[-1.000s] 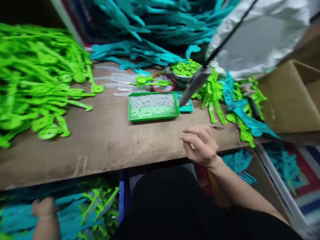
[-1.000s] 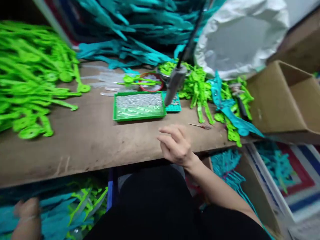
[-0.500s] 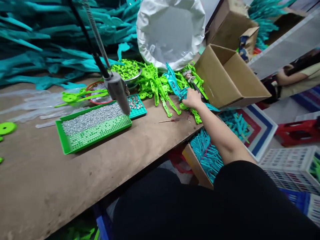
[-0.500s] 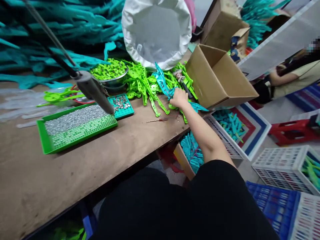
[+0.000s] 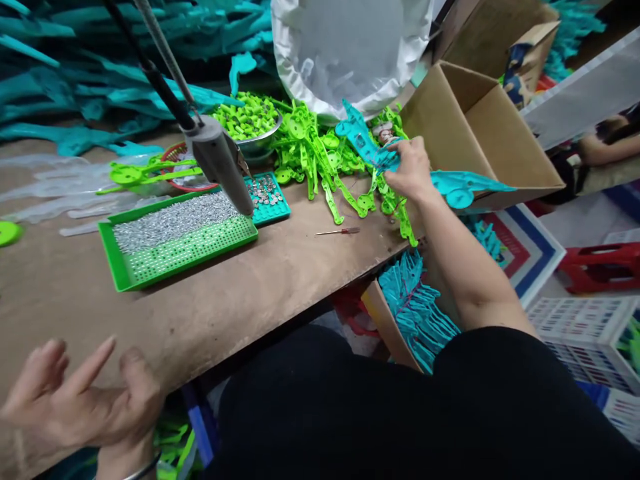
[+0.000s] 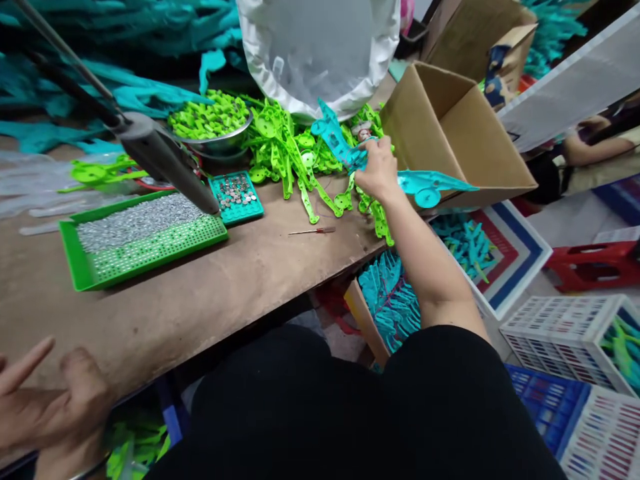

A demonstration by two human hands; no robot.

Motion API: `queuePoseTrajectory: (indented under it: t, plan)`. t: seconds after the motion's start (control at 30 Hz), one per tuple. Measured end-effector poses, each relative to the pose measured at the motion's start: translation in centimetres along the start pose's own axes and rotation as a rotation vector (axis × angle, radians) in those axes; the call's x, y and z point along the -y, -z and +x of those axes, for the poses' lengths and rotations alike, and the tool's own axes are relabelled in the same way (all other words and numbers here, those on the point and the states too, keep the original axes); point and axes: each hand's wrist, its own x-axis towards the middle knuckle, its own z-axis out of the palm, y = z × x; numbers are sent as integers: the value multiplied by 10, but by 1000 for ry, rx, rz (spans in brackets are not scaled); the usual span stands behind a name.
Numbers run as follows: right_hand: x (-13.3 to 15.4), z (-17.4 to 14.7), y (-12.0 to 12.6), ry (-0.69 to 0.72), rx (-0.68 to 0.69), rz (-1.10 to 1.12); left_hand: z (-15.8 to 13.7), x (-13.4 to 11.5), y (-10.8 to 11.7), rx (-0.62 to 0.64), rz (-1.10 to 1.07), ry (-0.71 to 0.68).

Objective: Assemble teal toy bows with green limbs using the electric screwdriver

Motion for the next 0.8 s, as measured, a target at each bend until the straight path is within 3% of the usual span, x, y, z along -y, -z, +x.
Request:
queuePoseTrajectory:
  t: [0.03,0.1,0.2,0.27,0.37,0.47,0.53,0.67,0.73,0.8]
  plan:
    - [0,-1,10,3,-10,25,-1,-6,-14,-109,17,-73]
    - [2,-7,26,-33,-57,133,-3,-20,-39,-192,-17,-181]
    - [6,-23,41,-159,-199,419,-8,-46,-62,-153,-185,-196]
    - [12,-40,48,-159,-299,652,-11,-68,-69,45,-366,-119]
    - [30,-67,57,-36,-406,1018,-11,-106,-79,512,-634,61]
    - [60,-92,61,57,-447,1246,-3,-140,-96,858,-826,116]
    - [80,-103,56,91,-433,1246,5,-158,-111,967,-947,151]
    - [105,-115,35,71,-414,1038,18,-179,-142,1044,-1099,233]
    - [109,-120,25,67,-454,954,19,-186,-152,1026,-1054,216]
    - [111,-127,20,55,-487,917,16,-192,-160,928,-942,154]
